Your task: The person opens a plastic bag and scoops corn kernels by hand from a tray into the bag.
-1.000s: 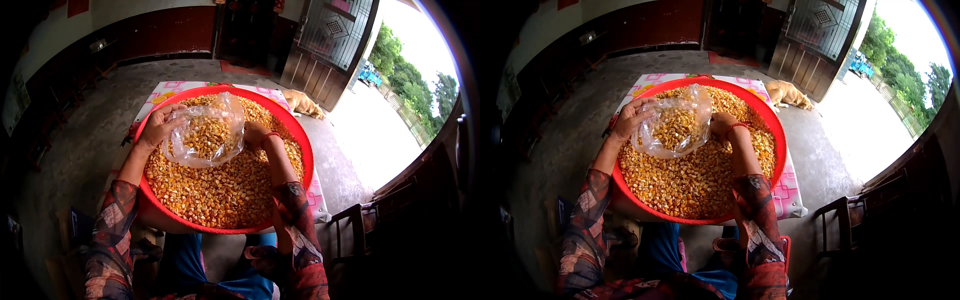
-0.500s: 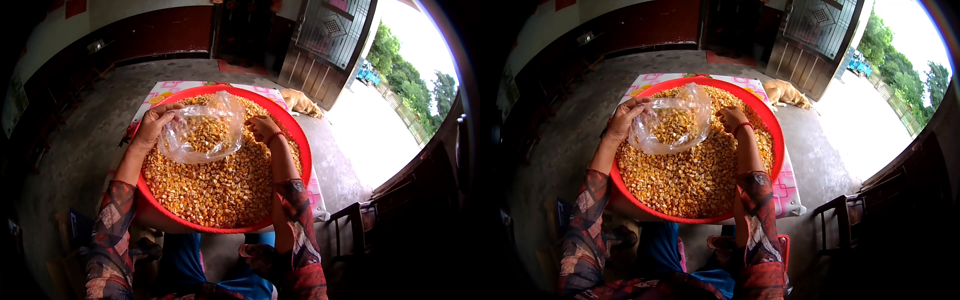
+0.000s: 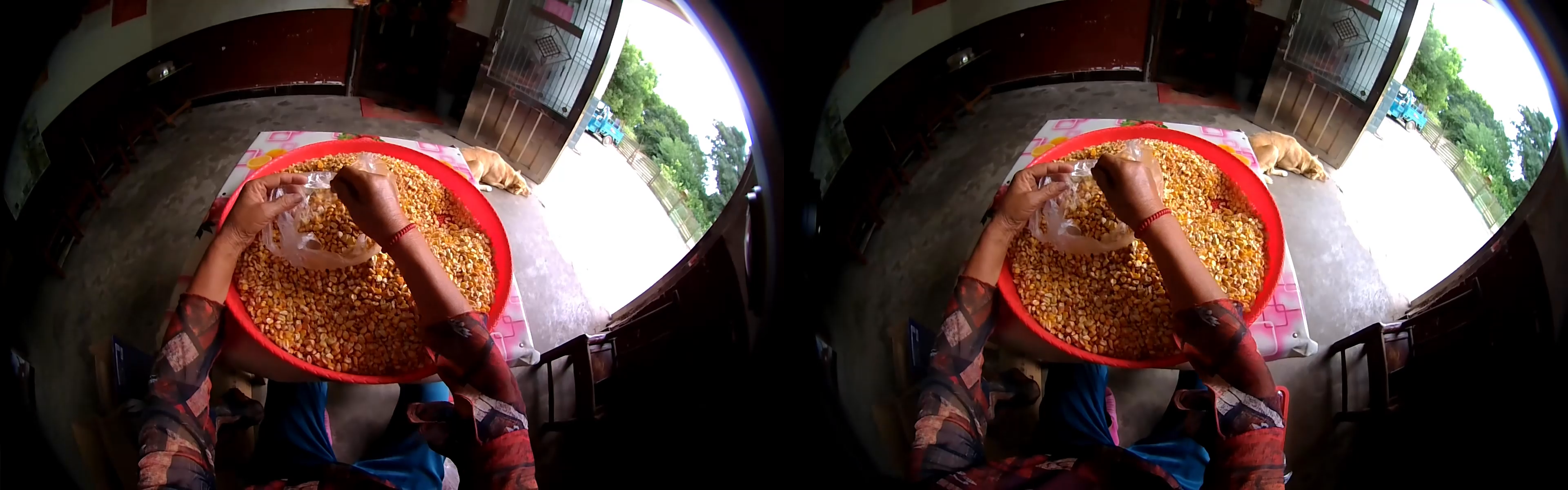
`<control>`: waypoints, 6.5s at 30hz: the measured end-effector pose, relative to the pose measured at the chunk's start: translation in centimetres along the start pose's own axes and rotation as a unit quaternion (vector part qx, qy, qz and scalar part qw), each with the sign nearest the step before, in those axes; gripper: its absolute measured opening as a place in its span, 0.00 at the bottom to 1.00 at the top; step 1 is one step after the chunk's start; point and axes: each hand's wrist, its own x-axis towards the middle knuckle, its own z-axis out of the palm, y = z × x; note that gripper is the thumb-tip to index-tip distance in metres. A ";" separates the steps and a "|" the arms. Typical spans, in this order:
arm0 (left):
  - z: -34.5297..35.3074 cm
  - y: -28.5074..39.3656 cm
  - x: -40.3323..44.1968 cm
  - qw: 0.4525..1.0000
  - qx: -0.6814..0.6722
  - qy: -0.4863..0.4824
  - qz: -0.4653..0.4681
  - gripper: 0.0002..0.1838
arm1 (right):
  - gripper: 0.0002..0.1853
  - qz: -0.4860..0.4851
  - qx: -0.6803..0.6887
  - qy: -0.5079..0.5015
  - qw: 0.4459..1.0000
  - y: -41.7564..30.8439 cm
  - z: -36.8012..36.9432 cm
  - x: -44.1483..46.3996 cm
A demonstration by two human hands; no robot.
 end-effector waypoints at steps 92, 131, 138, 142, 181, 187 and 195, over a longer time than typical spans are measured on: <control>-0.2 0.1 -0.3 1.000 -0.016 0.009 0.026 0.13 | 0.08 0.209 -0.231 0.039 0.950 10.4 -4.9 -3.1; -0.3 0.3 -0.4 1.000 -0.008 0.003 0.019 0.19 | 0.17 0.267 -0.135 0.020 0.954 11.9 -4.4 -3.2; 0.0 1.2 -0.6 1.000 -0.005 0.002 0.014 0.17 | 0.11 0.258 0.422 0.118 0.861 2.3 -5.6 0.9; 0.3 1.4 -0.6 1.000 -0.003 0.001 0.011 0.17 | 0.10 0.029 0.073 0.104 0.991 0.3 -0.7 1.0; -0.3 0.8 -0.6 1.000 0.002 -0.005 0.003 0.17 | 0.14 0.223 -0.192 -0.356 0.887 6.3 -4.9 -1.7; 0.0 1.0 -0.5 1.000 -0.004 0.001 0.016 0.13 | 0.14 0.286 -0.163 -0.361 0.872 4.6 -5.5 -1.6; -0.1 0.6 -0.5 1.000 0.003 -0.005 0.023 0.13 | 0.15 0.302 -0.136 -0.247 0.911 9.6 -4.8 -3.0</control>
